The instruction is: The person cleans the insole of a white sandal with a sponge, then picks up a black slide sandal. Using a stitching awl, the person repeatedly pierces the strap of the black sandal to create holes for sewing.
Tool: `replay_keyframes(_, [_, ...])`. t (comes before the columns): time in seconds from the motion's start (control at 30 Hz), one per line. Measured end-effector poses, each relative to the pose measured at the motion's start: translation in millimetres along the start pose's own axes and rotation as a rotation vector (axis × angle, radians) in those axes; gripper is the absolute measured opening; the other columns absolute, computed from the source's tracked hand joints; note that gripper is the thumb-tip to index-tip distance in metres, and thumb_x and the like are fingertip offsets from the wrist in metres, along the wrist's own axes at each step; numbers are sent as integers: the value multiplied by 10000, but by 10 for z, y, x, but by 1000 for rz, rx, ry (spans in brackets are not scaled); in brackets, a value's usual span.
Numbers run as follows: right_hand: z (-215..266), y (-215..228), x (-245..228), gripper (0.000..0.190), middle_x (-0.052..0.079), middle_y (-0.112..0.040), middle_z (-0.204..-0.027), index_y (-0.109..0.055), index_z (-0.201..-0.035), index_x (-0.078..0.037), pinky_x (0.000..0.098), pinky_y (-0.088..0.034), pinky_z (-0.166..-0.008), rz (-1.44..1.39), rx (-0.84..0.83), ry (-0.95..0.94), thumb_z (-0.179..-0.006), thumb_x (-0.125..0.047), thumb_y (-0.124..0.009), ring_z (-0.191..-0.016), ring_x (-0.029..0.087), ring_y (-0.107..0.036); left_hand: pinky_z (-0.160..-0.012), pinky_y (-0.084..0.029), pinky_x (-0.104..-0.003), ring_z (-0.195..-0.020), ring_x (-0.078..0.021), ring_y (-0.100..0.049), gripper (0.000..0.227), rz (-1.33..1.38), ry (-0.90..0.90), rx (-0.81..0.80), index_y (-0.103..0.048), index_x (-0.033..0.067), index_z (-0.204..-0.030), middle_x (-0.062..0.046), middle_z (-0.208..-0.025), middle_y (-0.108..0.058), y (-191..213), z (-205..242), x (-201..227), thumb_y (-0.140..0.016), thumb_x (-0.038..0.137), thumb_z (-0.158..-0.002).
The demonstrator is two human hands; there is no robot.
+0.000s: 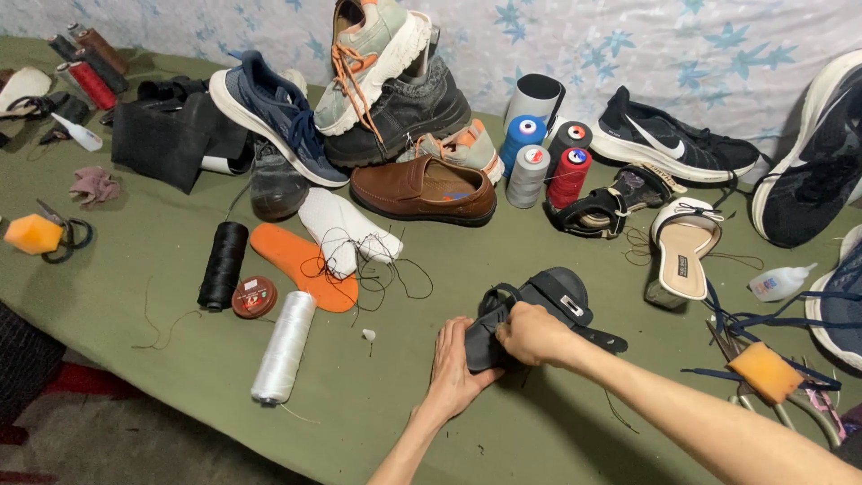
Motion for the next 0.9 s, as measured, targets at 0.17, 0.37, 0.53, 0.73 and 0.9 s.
replay_keyframes(0.17, [153, 138, -37, 351, 149, -612, -824, -603, -908, -22, 363, -382, -520, -229, -75, -46, -1010, -355, -561, -591, 261, -490, -1054, -405, -436, -1266, -330, -469, 816, -20, -3, -8, -446, 61, -1355, -137, -1360, -480, 1, -11, -14, -860, 343, -710])
replay_keyframes(0.37, [-179, -677, 240, 279, 65, -716, -782, -608, -1101, -3, 441, -552, -551, 614, 365, 347, -831, -71, -614, -674, 300, -718, -1032, -416, -426, -1212, -316, -490, 796, 17, -2, -4, -457, 65, -1350, -125, -1333, -495, 35, -10, 68, -836, 384, -728])
replay_keyframes(0.53, [-220, -904, 365, 582, 34, -665, -634, -529, -1293, 116, 350, -539, -382, 865, 710, 497, -780, -119, -675, -499, 197, -698, -1062, -389, -438, -1239, -330, -501, 747, 16, -47, 12, -456, 49, -1353, -150, -1336, -501, 35, 1, 78, -781, 356, -755])
replay_keyframes(0.73, [146, -131, 193, 341, 40, -653, -799, -689, -815, -107, 337, -438, -690, -435, -4, -31, -985, -370, -554, -758, 196, -542, -1029, -415, -438, -1232, -329, -480, 763, -8, -34, 6, -446, 56, -1342, -138, -1342, -484, 1, 2, 41, -803, 419, -775])
replay_keyframes(0.9, [196, -165, 265, 401, 44, -536, -651, -518, -707, -102, 399, -399, -630, -310, 65, 140, -992, -383, -500, -659, 218, -455, -1048, -403, -456, -1265, -337, -474, 785, -15, -77, 20, -441, 55, -1361, -154, -1357, -480, 2, 9, 11, -773, 484, -793])
Point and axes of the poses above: each hand's wrist, its own z-axis away from the middle knuckle, its own y-axis out of the back of the hand, x = y × z, the point moved 1 cm from there along -z, towards the middle knuckle
